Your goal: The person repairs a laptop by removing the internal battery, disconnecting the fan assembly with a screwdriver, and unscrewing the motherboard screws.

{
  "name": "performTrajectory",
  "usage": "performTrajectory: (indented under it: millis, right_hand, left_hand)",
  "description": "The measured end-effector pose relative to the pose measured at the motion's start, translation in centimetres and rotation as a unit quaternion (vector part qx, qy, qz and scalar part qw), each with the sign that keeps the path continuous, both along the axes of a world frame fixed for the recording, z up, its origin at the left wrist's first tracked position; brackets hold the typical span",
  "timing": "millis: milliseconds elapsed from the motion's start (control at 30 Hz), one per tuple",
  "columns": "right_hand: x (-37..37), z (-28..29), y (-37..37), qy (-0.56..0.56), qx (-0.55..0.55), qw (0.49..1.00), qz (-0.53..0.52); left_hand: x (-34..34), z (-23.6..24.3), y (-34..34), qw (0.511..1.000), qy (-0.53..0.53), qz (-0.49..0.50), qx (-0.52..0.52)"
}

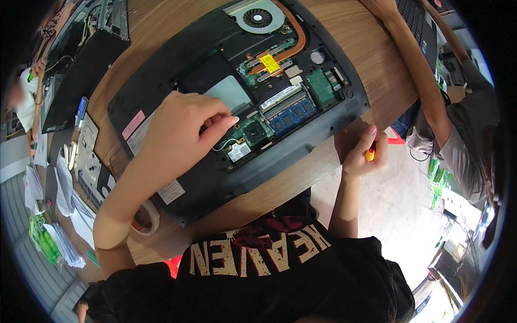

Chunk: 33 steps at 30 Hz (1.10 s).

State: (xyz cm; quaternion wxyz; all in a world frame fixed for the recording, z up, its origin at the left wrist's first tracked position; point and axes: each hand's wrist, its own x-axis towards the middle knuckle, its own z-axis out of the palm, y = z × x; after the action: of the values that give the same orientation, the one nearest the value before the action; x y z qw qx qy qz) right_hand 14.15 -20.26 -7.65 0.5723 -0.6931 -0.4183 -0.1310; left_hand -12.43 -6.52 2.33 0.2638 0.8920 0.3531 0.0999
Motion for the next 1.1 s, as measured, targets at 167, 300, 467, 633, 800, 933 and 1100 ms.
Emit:
performTrajectory:
  millis: [167,300,467,633,800,933,1100]
  right_hand:
    - [0.0,-0.2,-0.5,-0.004,-0.041,0.999,-0.014]
    - [-0.4,0.2,0.3,-0.011,0.01,1.0,-0.005]
    - [-0.4,0.2,0.2,-0.008,0.006,1.0,0.008]
    - [0.3,-0.4,-0.3,-0.01,-0.014,1.0,0.007]
    - [0.0,-0.2,-0.2,0.02,-0.009,1.0,0.014]
    - [0.1,-0.3,-0.1,0.004,-0.019,1.0,-0.005]
    - [0.2,-0.4,-0.2,-0.009,-0.038,0.999,-0.019]
  left_hand:
    - [-1.1,1.0,0.3,0.995,0.014,-0.045,0.092]
    - [-1.0,0.8,0.1,0.996,0.025,-0.066,0.046]
    - [-1.4,1.8,1.5,0.985,-0.056,-0.058,-0.153]
    - [-2.1,1.5,1.6,0.996,-0.036,-0.073,-0.02]
    - [-1.7,-0.2,0.6,0.996,-0.032,-0.075,0.044]
    - [-0.7,-0.1,0.3,0.989,0.035,-0.089,0.115]
    - [-0.5,-0.2,-0.3,0.983,0.051,-0.084,0.158]
